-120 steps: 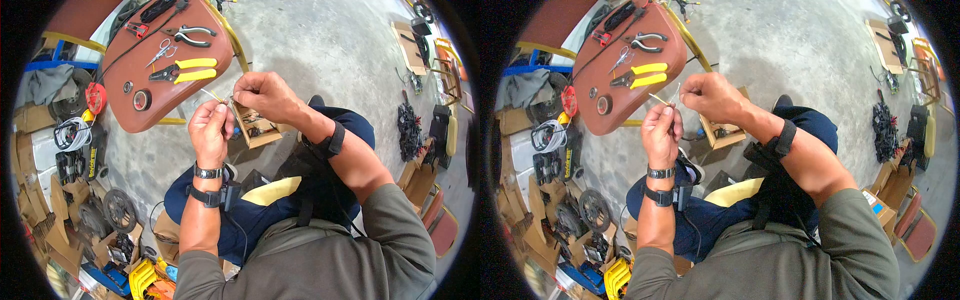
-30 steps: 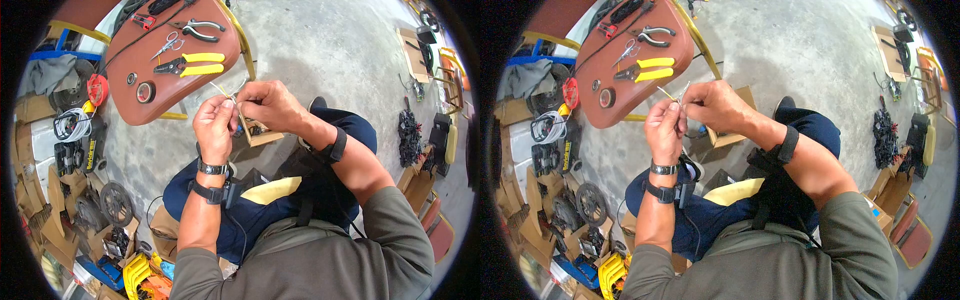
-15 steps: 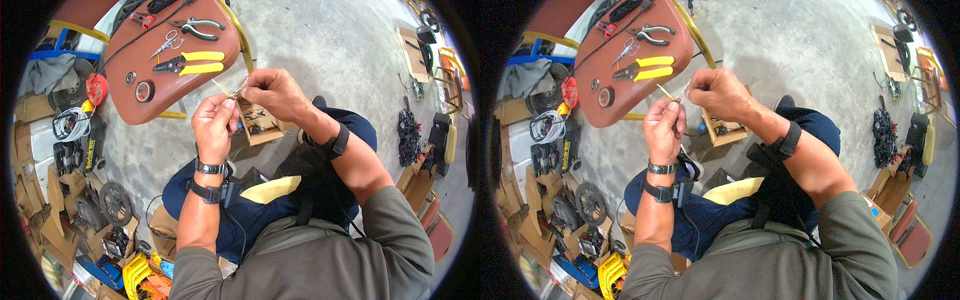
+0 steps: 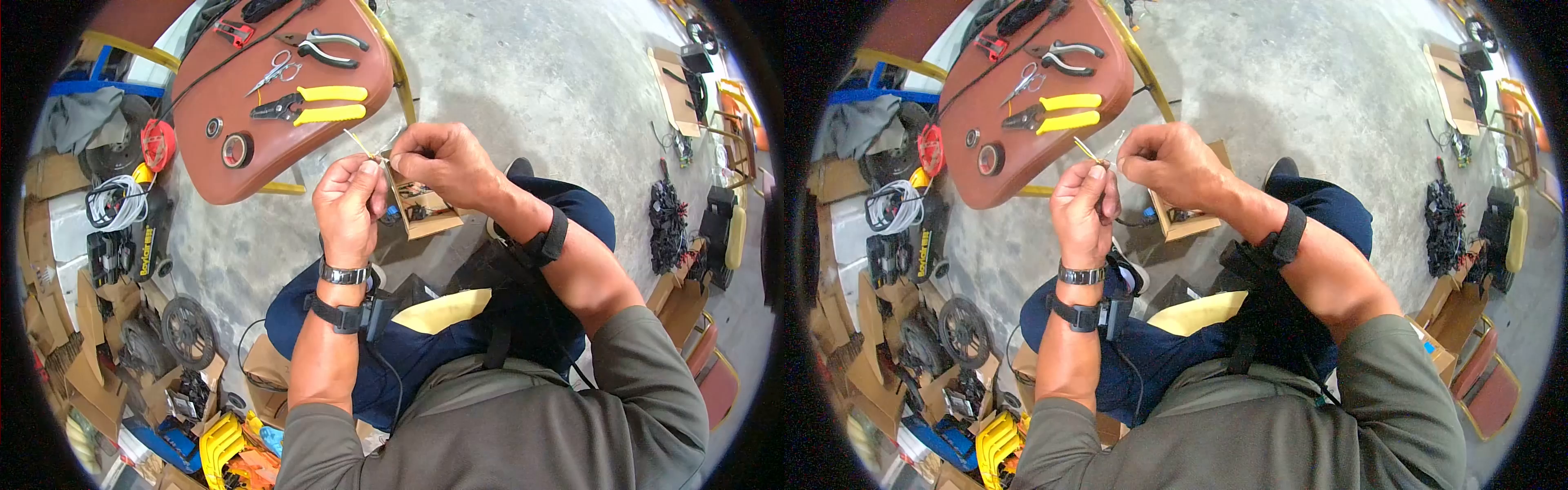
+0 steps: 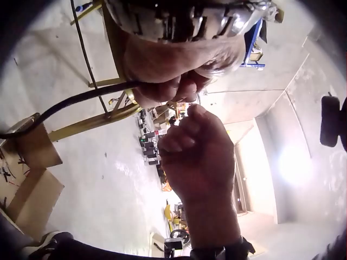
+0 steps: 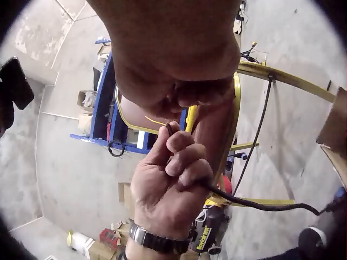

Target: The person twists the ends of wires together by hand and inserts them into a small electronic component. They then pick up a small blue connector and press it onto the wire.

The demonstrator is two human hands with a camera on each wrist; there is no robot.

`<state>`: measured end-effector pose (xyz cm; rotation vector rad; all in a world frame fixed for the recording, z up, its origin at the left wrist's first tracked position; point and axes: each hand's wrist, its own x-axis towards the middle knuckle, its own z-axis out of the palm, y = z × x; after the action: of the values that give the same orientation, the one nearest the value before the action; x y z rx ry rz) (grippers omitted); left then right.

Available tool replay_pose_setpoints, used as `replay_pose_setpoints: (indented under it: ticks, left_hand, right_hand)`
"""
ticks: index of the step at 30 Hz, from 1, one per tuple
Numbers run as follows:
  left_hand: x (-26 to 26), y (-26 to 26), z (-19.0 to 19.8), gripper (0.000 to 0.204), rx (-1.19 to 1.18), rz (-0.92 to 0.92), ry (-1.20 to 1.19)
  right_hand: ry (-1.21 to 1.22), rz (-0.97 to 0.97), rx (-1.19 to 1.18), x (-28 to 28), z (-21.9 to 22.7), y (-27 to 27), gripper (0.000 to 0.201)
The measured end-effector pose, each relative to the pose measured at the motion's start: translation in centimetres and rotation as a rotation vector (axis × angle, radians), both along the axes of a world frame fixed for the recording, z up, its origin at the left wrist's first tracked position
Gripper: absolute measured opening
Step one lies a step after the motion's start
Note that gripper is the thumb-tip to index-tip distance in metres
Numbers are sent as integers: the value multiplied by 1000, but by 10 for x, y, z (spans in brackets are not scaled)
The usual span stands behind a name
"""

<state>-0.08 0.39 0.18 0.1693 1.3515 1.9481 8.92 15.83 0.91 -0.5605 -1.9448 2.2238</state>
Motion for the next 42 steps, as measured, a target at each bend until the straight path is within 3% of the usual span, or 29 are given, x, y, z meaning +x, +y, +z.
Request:
replay_pose_setpoints:
  ticks: [5, 19, 26, 38, 42]
  left_hand:
    - [6, -1, 3, 12, 41, -54, 9]
    - [3, 1, 0, 10, 13, 21, 34]
    - [4, -2, 3, 12, 49, -85, 12]
    - [4, 0, -1, 10, -53, 36, 86]
    - [0, -1, 1, 10, 38, -20, 44]
  right_hand:
    - [-57, -27, 88, -5, 0, 9, 9]
    - [16, 63, 130, 2, 7, -4, 11]
    - [-23, -7, 158, -5, 1, 12, 8]
    - [-2, 92, -42, -1, 10, -1, 11]
    - [-9, 65, 4, -2, 1, 7, 8]
